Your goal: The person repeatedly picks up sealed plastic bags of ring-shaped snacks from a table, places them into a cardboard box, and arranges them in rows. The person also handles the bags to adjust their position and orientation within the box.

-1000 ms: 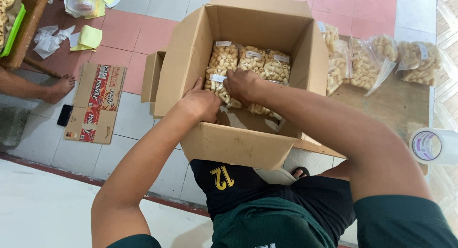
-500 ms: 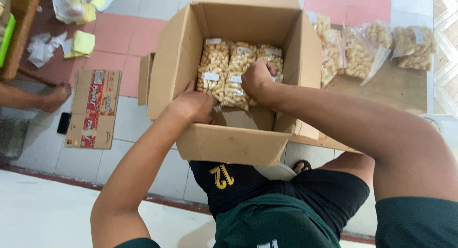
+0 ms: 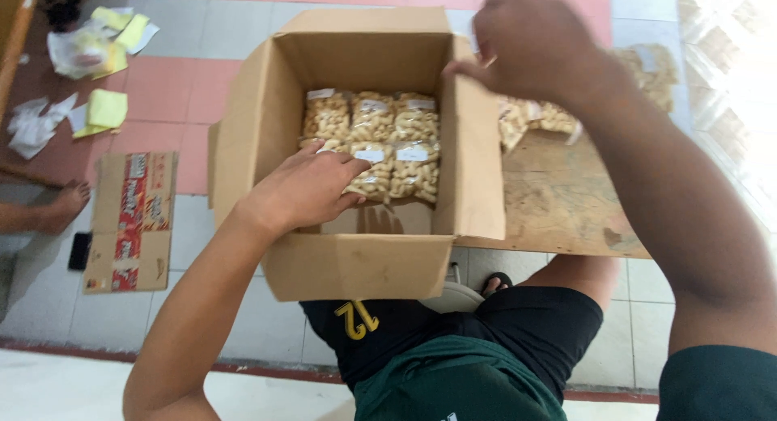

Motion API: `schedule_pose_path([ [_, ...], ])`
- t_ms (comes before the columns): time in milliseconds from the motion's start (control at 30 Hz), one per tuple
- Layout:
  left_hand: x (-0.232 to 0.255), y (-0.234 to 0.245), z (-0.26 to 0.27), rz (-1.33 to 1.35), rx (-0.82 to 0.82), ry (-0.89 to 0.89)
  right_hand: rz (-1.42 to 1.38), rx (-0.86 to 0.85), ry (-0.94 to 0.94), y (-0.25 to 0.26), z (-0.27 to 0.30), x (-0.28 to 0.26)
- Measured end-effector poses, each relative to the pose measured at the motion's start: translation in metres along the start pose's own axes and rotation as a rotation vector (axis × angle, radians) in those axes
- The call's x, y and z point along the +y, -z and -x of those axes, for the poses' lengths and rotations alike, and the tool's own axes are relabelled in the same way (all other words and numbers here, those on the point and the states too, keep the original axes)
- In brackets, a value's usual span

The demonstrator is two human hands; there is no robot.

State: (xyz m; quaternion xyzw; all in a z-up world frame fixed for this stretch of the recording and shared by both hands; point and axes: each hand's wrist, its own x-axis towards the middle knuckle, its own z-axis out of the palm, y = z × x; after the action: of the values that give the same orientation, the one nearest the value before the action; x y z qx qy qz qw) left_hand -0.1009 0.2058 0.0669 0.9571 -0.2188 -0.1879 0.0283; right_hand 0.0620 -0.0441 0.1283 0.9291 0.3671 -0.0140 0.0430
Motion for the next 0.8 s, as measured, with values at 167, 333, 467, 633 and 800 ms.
schedule_pose_path([
  [167,0.043,0.032,-0.026,0.039,0.219,-0.218,-0.227,0.145,-0.196,-0.026,0.033,0.071],
  [333,0.087,0.035,-0.079,-0.030,0.249,-0.405,-0.370,0.042,-0.365,-0.071,0.060,0.099],
  [467,0.101,0.008,-0.133,-0.190,0.309,-0.497,-0.507,0.079,-0.396,-0.143,0.086,0.120],
  [633,0.112,-0.032,-0.187,-0.286,0.276,-0.480,-0.532,0.310,-0.477,-0.209,0.113,0.129],
  [800,0.102,-0.085,-0.215,-0.329,0.003,-0.365,-0.728,0.243,-0.734,-0.230,0.118,0.084],
])
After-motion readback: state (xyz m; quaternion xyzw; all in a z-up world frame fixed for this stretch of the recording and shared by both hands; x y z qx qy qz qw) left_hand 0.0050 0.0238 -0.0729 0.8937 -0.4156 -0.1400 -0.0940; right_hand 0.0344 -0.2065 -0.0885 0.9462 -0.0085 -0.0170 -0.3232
